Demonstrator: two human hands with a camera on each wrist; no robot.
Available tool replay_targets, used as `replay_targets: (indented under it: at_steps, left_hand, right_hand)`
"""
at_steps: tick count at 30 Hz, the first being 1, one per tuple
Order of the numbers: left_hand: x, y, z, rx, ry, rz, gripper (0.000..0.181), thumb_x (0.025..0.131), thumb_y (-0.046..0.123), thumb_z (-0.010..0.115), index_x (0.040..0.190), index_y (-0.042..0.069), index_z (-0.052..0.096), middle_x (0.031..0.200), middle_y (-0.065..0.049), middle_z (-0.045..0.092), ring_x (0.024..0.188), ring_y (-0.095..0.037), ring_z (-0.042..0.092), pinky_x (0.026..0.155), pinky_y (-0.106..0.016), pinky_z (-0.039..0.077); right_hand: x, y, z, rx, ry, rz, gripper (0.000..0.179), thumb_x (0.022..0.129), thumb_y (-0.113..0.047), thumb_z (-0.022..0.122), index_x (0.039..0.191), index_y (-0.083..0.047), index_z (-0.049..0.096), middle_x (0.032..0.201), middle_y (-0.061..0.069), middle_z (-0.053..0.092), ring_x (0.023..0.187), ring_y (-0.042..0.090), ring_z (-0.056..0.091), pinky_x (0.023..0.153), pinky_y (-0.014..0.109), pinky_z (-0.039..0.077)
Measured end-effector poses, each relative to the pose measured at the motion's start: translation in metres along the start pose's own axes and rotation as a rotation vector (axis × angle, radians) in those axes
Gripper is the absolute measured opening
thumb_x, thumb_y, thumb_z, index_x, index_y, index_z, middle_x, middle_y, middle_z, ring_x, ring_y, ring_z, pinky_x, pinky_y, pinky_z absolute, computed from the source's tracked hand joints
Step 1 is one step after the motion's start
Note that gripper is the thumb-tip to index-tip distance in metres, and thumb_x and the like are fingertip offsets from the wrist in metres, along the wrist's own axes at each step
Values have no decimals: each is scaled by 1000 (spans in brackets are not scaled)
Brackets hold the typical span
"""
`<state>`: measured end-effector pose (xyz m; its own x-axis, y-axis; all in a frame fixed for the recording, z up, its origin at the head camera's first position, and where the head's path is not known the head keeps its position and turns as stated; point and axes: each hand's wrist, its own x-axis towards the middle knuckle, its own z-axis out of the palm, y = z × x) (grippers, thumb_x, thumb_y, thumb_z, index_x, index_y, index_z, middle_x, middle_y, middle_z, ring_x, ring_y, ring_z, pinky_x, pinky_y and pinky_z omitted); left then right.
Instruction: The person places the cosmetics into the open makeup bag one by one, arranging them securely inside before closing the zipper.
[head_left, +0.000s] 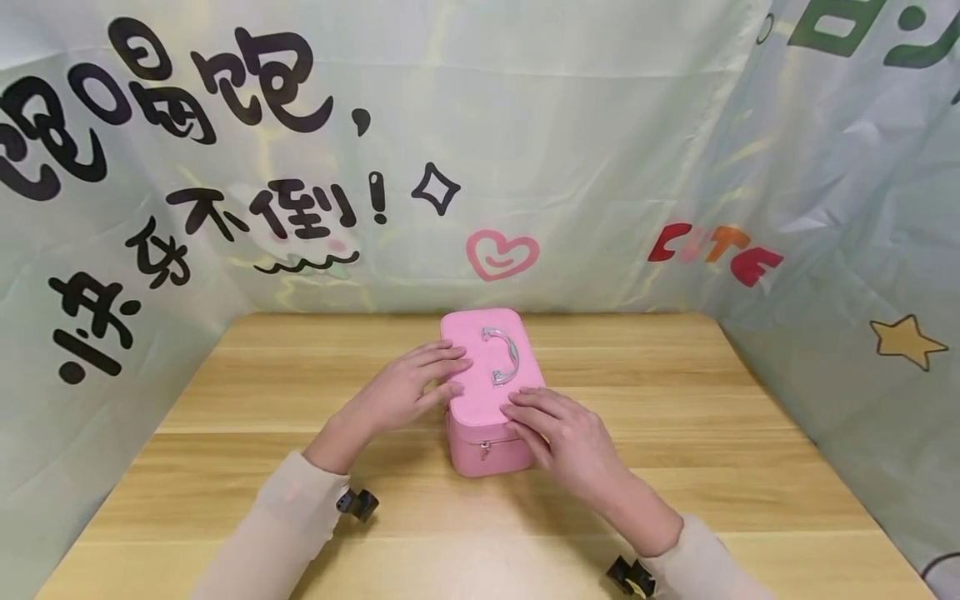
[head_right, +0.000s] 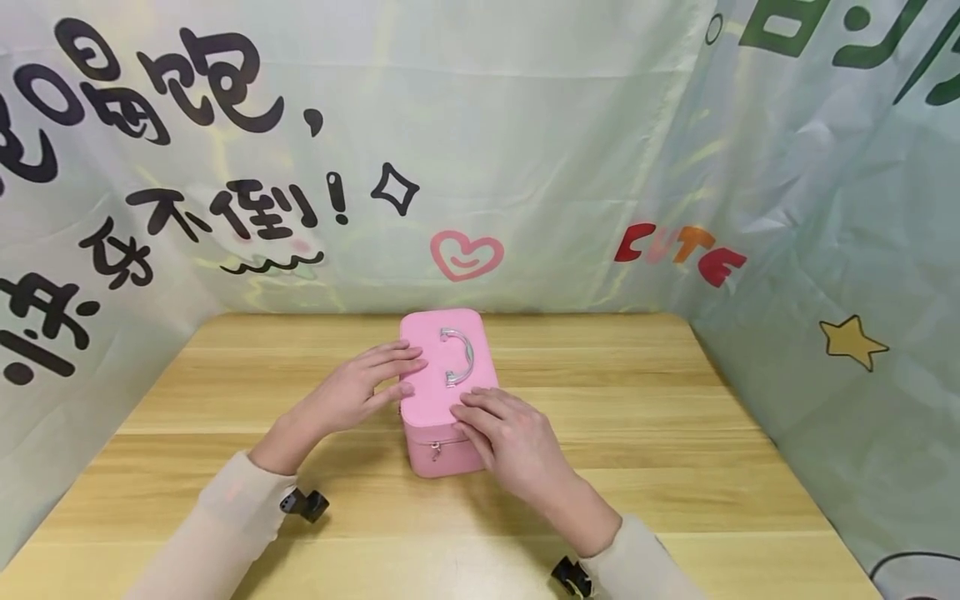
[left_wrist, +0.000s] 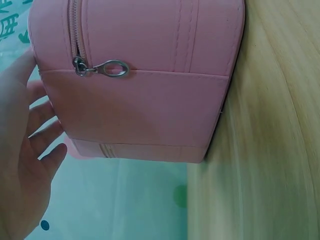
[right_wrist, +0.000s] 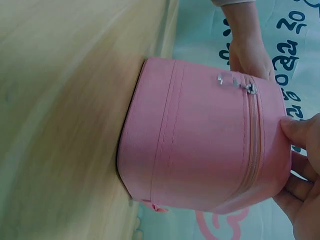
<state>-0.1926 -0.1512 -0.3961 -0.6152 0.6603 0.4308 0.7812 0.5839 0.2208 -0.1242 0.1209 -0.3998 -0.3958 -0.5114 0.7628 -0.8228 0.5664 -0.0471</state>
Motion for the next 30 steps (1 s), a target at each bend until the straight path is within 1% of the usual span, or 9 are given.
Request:
replay_targets:
  at_steps: [3, 6, 10, 16, 22, 26, 30]
  left_hand:
    - [-1, 2, -1, 21, -18, -8, 52, 101, 51, 44, 136, 17, 60, 144, -1, 51, 137, -26, 40, 115, -43, 30]
    - [-3, 5, -1, 43, -23, -12, 50, 101, 49, 47, 137, 17, 60, 144, -2, 51, 137, -26, 41, 115, -42, 30]
    - [-7, 9, -1, 74, -10, -6, 49, 101, 48, 47, 137, 16, 60, 143, -3, 53, 136, -27, 41, 115, -42, 31]
    - [-12, 14, -3, 102, -6, -22, 46, 100, 44, 51, 137, 18, 60, 142, -2, 53, 136, -25, 41, 115, -39, 30]
    - [-15, 19, -1, 125, 13, -41, 44, 99, 42, 55, 136, 20, 60, 141, 0, 55, 134, -23, 42, 114, -38, 31]
    - [-17, 23, 0, 148, 43, -28, 44, 97, 41, 59, 135, 18, 61, 138, -2, 57, 131, -24, 45, 114, -38, 32]
    - [-18, 28, 0, 199, 73, 12, 44, 96, 41, 60, 133, 17, 63, 134, -4, 60, 126, -26, 49, 112, -40, 33]
  right_hand:
    - [-1, 4, -2, 29, -14, -7, 22, 83, -15, 77, 105, -10, 77, 108, 4, 71, 103, 23, 67, 89, 38, 55]
    - [-2, 9, -4, 58, -31, -8, 26, 80, -11, 79, 105, -10, 77, 109, 4, 71, 103, 24, 67, 91, 39, 54]
    - [-4, 15, -5, 77, -56, -7, 31, 75, -6, 81, 105, -9, 77, 110, 4, 71, 104, 25, 67, 93, 38, 53]
    - [-5, 23, -7, 102, -94, -9, 31, 75, -2, 79, 105, -10, 77, 113, 4, 71, 106, 26, 66, 94, 38, 52]
    - [-5, 32, -8, 154, -102, -23, 33, 74, 0, 80, 106, -10, 76, 113, 5, 71, 105, 25, 67, 95, 39, 52]
    - [-3, 40, -10, 213, -113, -36, 36, 73, 1, 81, 107, -10, 77, 113, 5, 71, 105, 25, 67, 97, 38, 50]
    - [-3, 47, -13, 257, -145, -34, 37, 74, 1, 81, 109, -11, 76, 115, 5, 70, 108, 26, 66, 98, 40, 50]
